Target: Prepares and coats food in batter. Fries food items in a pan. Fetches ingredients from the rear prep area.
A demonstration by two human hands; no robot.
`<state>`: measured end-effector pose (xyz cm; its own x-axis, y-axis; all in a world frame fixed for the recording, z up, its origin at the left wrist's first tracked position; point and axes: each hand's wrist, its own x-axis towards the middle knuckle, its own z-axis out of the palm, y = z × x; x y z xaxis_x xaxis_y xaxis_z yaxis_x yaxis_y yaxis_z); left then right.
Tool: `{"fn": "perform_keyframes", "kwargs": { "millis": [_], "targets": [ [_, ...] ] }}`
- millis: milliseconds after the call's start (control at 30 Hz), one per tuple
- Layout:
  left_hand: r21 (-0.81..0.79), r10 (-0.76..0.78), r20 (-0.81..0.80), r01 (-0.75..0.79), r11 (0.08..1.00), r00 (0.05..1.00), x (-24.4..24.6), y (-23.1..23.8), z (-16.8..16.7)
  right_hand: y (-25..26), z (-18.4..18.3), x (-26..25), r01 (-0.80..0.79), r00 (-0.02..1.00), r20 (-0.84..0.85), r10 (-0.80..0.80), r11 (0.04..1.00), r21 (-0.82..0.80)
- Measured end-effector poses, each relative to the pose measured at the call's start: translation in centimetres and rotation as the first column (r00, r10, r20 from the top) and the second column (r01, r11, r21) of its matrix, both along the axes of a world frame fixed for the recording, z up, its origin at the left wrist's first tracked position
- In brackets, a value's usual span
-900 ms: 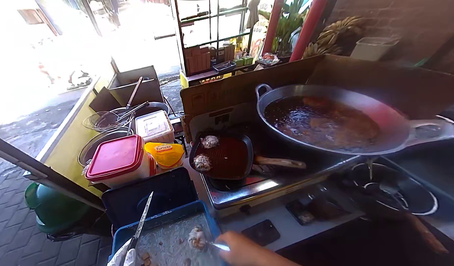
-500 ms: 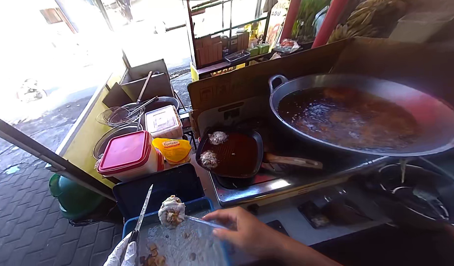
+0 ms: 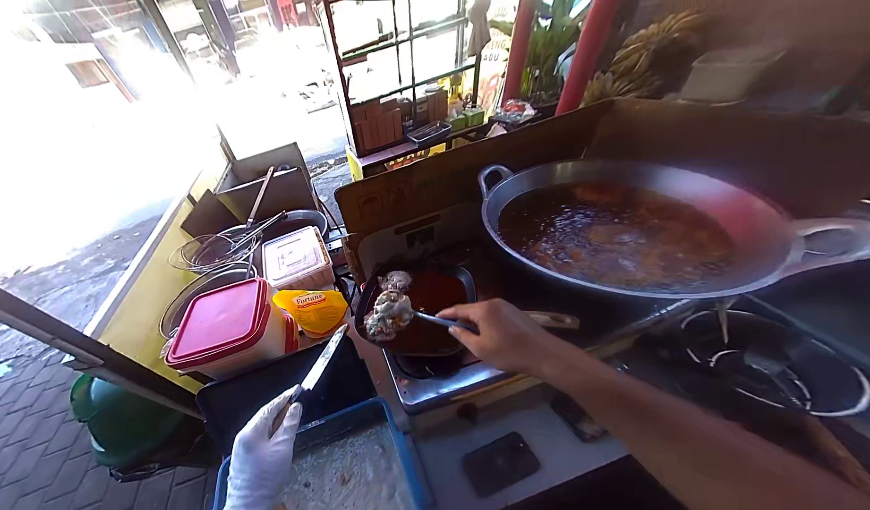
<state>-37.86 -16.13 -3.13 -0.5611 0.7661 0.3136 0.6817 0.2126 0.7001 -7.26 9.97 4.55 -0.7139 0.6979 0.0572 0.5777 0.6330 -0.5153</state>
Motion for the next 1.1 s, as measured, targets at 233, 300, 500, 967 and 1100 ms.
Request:
{"fn": "perform_keyframes", "kwargs": {
  "millis": [233,300,500,967,1100],
  "targets": [
    [-0.101,-0.152,-0.183,0.135,0.986,0.971,-0.8,11.4,-0.1,4.7,-3.1,-2.2,0.025,0.993,0.106,-0.056,0.960,0.278],
    [-0.107,-0.151,-0.216,0.130,0.986,0.965,-0.4,13.4,-0.2,5.2,-3.6,-2.2,0.046,0.991,0.109,-0.076,0.965,0.258],
    [-0.103,-0.117,-0.294,0.090,0.991,0.949,0.7,16.5,-0.6,6.8,-4.9,-1.9,0.067,0.990,0.101,-0.096,0.963,0.261],
    [-0.346,-0.042,-0.340,-0.084,0.934,0.940,3.0,18.9,-0.8,7.1,-8.6,-2.6,0.078,0.993,0.063,-0.103,0.945,0.317],
    [-0.425,-0.065,-0.335,-0.089,0.901,0.940,2.9,18.5,-1.0,7.1,-9.7,-2.7,0.075,0.993,0.064,-0.098,0.956,0.285]
  ]
}}
